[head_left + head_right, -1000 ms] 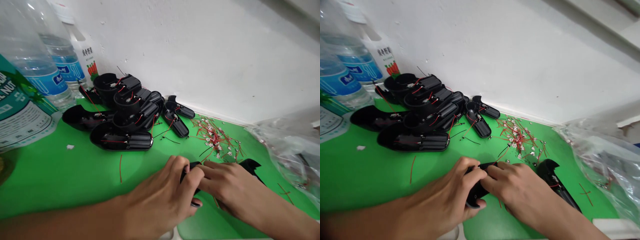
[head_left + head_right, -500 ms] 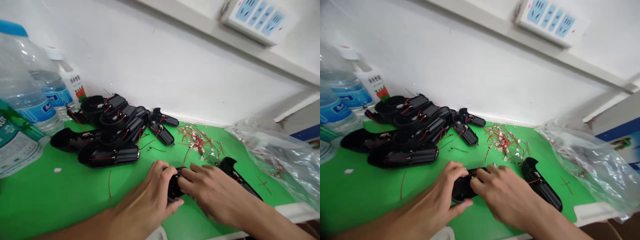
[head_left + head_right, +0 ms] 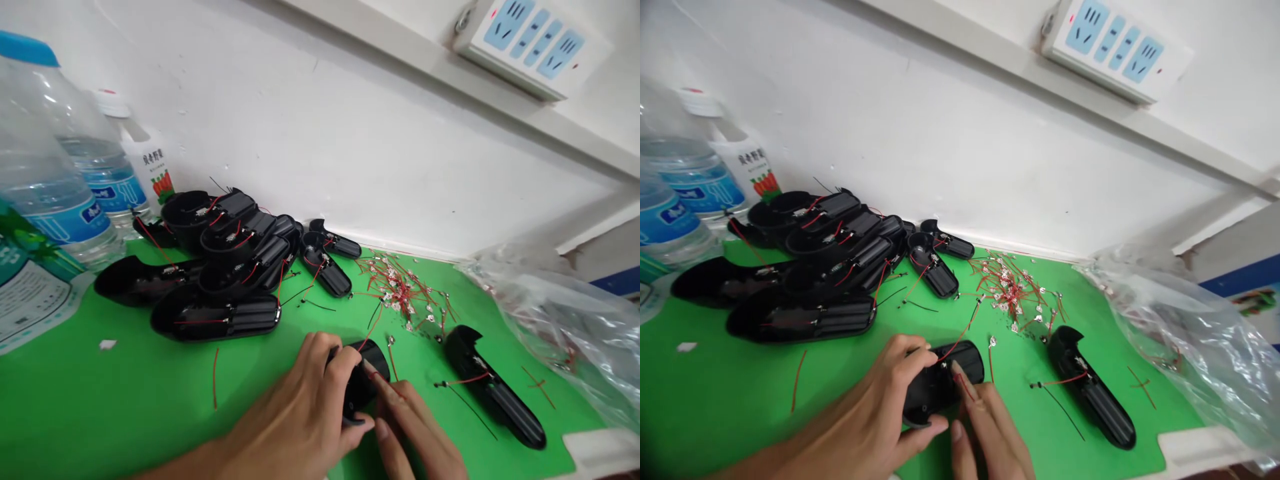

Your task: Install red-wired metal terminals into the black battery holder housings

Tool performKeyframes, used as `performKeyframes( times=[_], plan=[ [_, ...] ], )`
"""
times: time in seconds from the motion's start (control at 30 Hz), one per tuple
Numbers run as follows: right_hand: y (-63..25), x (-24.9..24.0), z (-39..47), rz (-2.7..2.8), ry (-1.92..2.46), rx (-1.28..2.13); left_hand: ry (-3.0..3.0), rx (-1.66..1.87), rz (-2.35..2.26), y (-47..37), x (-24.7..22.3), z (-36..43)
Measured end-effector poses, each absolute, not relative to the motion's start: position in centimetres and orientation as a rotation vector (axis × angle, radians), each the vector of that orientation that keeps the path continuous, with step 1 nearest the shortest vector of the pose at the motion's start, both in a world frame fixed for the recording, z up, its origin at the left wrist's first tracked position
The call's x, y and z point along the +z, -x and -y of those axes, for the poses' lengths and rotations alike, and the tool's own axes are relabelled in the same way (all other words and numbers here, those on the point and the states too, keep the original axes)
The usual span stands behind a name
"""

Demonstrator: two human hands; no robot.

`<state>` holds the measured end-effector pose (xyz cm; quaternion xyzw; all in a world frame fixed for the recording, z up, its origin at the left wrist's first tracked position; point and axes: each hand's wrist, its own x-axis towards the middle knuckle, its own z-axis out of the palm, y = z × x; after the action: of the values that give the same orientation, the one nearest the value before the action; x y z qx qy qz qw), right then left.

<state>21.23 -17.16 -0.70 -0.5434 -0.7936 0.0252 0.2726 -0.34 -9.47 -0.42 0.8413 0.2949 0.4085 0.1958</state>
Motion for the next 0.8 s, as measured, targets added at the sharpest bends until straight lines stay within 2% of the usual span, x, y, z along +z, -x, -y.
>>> performKeyframes(
  times=[0.17,0.47,0.63,0.8],
  plan=[
    [-19.9,-0.4,16.5,2.209,1.414,0.024,-2.362,1.108,-0.826,0.4,-0.2,9.5],
    [-20.6,0.3,16.8,2.607,1.315,-0.512,-2.322,1.114,-0.828,0.5,0.0,9.8],
    [-19.3,2.0,16.1,2.543,1.33,-0.576,-2.329,1.12,-0.851,0.6,0.2,9.7],
    [-18.5,2.8,15.6,2.445,1.355,-0.501,-2.353,1.106,-0.869,0.7,0.4,9.8]
  ],
)
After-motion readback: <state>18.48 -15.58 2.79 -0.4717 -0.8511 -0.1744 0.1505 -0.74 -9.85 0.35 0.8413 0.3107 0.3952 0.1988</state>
